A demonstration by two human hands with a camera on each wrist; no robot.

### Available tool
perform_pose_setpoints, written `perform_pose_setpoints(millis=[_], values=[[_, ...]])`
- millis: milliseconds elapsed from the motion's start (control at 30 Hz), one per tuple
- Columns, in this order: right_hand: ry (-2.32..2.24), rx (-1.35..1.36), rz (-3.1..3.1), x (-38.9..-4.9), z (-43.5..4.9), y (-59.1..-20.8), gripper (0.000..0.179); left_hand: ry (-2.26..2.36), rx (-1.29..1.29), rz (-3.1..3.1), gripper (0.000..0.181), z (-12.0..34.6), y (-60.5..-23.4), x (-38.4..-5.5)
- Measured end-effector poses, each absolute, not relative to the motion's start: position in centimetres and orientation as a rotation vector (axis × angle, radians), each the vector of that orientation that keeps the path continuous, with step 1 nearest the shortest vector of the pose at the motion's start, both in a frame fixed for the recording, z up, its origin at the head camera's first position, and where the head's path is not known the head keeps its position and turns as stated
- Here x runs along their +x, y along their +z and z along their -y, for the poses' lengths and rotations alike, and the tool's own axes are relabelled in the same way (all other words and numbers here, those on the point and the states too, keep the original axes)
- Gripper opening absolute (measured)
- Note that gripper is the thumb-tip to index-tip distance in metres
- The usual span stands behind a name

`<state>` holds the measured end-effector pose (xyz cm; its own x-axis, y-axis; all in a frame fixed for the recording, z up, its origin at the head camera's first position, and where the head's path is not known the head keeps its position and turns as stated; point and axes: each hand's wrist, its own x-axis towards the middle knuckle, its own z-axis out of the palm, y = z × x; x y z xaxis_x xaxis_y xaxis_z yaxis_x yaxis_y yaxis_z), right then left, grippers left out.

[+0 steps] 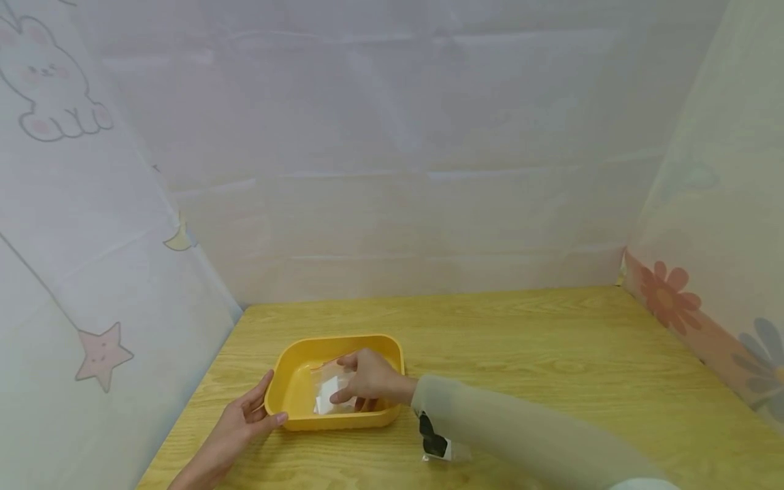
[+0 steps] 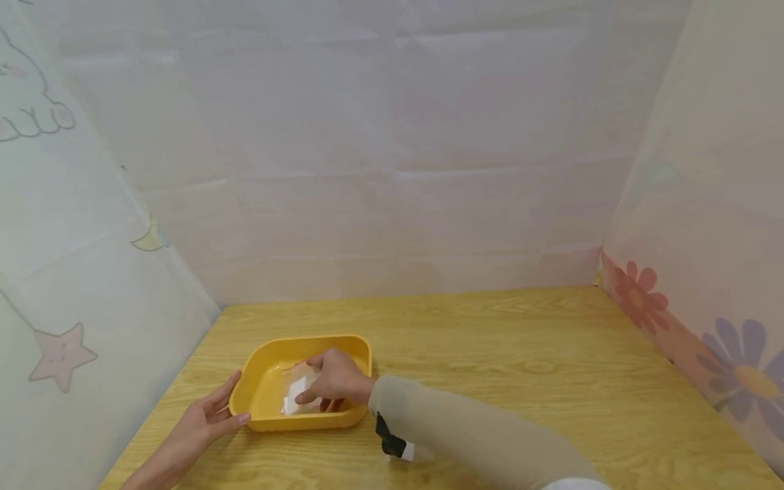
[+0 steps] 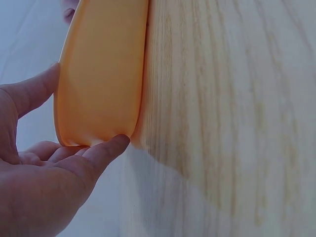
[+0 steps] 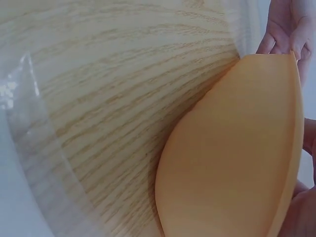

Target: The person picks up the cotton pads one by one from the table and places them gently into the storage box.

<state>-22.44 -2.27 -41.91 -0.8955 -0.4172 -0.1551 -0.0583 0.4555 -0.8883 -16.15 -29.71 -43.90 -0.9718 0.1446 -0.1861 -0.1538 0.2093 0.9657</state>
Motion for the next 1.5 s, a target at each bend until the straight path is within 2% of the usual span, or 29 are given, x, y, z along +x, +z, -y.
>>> perform_pose_setpoints(millis=[233,367,567,733,900,1100,1267,1500], values=[[-1.289,-0.424,-2.452,-21.9,1.4,-40.8,0.07,1.85,0.0,-2.235,0.095,29.7,-43.8,-16.1],[-1.19,-0.54,-2.546,-21.7,0.0,-39.6,0.065,1.86,0.009,-2.227,0.095,29.7,-43.8,-16.1],[-1.214,-0.704,-2.608,-21.8,-3.6,-37.0,0.045,1.864,0.015,-2.225,0.094,29.7,-43.9,-16.1],[-1.154,-0.781,-2.655,-21.4,-8.2,-36.4,0.042,1.842,0.007,-2.245,0.094,29.8,-43.9,-16.0],[-0.98,-0.886,-2.667,-20.8,-12.3,-38.6,0.051,1.812,-0.001,-2.268,0.094,30.0,-43.8,-16.0],[-0.779,-0.868,-2.667,-18.4,-15.1,-42.3,0.067,1.813,0.003,-2.269,0.094,30.0,-43.7,-16.1],[-0.697,-0.943,-2.694,-17.1,-16.2,-44.2,0.072,1.813,0.009,-2.277,0.094,30.0,-43.7,-16.1],[-0.688,-0.97,-2.746,-17.6,-18.2,-44.7,0.07,1.815,-0.004,-2.263,0.095,30.0,-43.7,-16.2]])
